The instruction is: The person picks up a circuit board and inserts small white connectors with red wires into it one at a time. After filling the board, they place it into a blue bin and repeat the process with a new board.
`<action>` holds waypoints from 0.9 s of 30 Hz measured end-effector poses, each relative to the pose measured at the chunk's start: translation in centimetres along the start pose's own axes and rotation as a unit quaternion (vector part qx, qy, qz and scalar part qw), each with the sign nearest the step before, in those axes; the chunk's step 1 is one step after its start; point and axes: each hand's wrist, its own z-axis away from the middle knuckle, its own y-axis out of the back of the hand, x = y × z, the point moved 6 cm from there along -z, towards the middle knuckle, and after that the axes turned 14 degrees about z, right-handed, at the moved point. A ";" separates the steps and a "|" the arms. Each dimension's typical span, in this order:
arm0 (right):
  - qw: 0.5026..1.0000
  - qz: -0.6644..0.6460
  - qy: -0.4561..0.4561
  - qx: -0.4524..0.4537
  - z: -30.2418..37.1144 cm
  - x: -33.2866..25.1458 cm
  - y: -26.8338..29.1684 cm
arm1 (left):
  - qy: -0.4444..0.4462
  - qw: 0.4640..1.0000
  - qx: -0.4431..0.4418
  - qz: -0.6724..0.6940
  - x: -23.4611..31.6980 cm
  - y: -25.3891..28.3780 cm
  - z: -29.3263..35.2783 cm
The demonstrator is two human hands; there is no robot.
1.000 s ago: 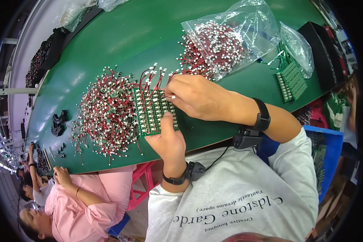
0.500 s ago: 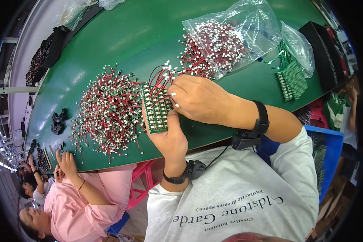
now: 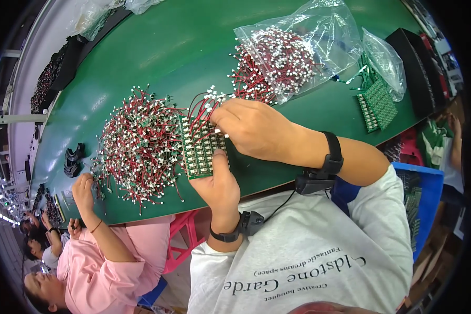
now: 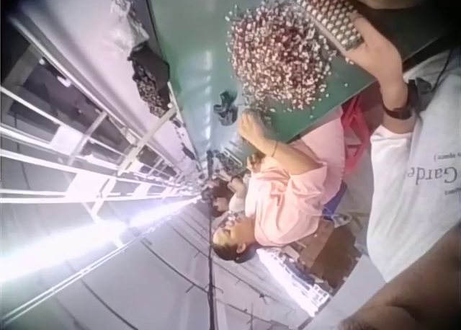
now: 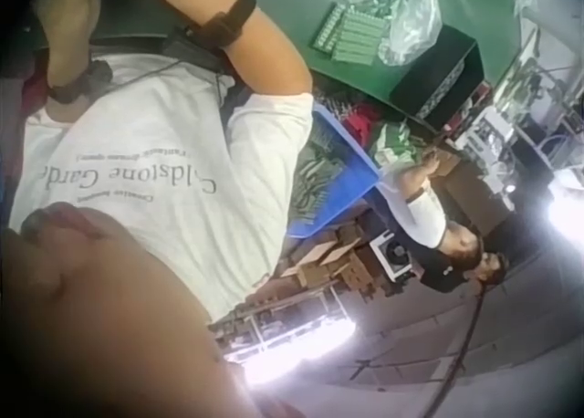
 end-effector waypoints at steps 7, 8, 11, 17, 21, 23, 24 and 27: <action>1.000 -0.019 0.020 0.013 -0.7 -0.1 -0.2 | 0.012 1.000 -0.008 0.014 -0.2 1.4 -0.8; 0.998 -0.053 0.025 0.006 -1.1 0.1 0.2 | 0.008 0.999 0.017 0.045 0.2 1.7 -1.1; 0.991 0.062 -0.023 0.115 -1.6 4.6 2.6 | -0.019 0.996 0.049 0.071 1.7 2.1 -2.4; 0.955 0.279 -0.099 -0.004 -1.5 8.6 -0.3 | -0.011 0.995 0.077 0.063 1.6 2.9 -2.1; 0.977 0.197 -0.055 0.061 -1.7 8.1 0.5 | -0.014 0.995 0.075 0.065 1.8 2.9 -2.3; 0.986 0.122 -0.068 0.093 -2.0 8.1 1.4 | -0.012 0.995 0.077 0.067 1.8 3.0 -2.3; 0.988 0.046 -0.082 0.124 -2.2 8.2 2.1 | -0.009 0.995 0.077 0.067 1.7 3.1 -2.3; 0.982 -0.061 -0.141 0.106 -2.1 8.0 2.3 | 0.000 0.995 0.072 0.072 1.4 2.8 -2.3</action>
